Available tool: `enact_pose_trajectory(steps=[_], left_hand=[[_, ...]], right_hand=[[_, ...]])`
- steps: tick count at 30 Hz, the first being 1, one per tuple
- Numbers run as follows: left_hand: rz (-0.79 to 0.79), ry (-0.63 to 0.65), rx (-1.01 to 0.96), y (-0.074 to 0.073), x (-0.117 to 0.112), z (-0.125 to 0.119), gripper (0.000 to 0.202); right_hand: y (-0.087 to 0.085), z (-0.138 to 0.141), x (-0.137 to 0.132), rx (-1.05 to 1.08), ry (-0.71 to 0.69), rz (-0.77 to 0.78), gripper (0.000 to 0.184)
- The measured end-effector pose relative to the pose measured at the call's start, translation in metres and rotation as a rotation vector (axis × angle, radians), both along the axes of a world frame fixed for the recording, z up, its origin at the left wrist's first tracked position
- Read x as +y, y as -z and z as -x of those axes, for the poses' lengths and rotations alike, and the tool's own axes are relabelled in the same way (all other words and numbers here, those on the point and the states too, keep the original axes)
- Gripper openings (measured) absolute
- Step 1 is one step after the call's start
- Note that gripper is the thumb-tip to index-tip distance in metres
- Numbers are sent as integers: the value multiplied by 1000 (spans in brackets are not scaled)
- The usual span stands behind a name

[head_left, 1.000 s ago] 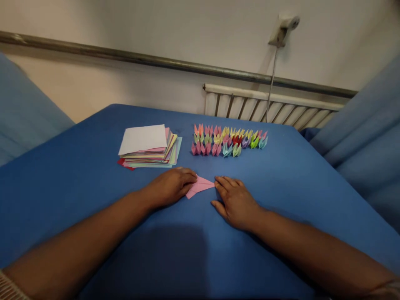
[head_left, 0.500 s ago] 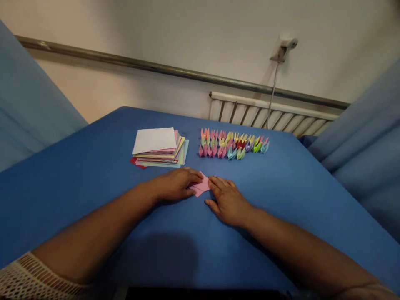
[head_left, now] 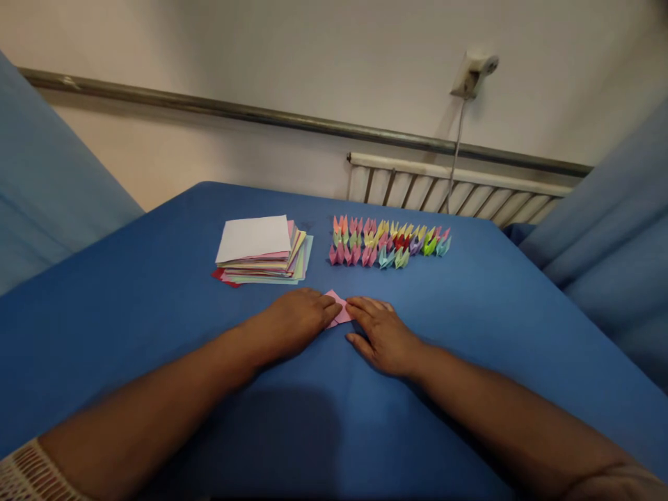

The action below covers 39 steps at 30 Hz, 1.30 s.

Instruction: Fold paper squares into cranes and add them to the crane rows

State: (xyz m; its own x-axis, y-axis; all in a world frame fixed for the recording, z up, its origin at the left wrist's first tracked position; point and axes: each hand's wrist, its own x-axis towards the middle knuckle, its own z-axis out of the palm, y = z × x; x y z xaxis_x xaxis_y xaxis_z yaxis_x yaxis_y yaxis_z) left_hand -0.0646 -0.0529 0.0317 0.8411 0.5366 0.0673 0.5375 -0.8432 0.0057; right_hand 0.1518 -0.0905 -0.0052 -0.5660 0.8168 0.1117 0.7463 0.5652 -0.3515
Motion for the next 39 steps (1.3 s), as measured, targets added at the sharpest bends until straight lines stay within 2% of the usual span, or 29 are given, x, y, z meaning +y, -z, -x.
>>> enact_pose_trajectory(steps=[10, 15, 19, 23, 28, 32, 35, 37, 39], left_hand=[[-80, -22, 61, -4, 6, -8, 24], [-27, 23, 56, -14, -1, -10, 20], [-14, -9, 59, -19, -5, -11, 24], [-48, -36, 109, -11, -5, -18, 23], [-89, -149, 121, 3, -9, -29, 20], [-89, -245, 91, 4, -7, -32, 17], [34, -371, -108, -2, 0, -32, 16], [240, -518, -407, -6, 4, -36, 15], [537, -659, -825, -7, 6, -44, 17]], right_hand=[[-3, -1, 1, 37, 22, -4, 51], [-3, -1, 2, 63, 20, -7, 49], [-1, -2, 3, 82, 24, -19, 48], [1, -2, 4, 95, 28, -23, 49], [3, -1, 5, 113, 37, -16, 50], [8, 0, 7, 194, 50, 10, 48], [15, -1, 14, 489, 199, -26, 61], [19, -1, 21, 784, 269, -33, 67], [21, 0, 27, 1040, 281, 68, 60]])
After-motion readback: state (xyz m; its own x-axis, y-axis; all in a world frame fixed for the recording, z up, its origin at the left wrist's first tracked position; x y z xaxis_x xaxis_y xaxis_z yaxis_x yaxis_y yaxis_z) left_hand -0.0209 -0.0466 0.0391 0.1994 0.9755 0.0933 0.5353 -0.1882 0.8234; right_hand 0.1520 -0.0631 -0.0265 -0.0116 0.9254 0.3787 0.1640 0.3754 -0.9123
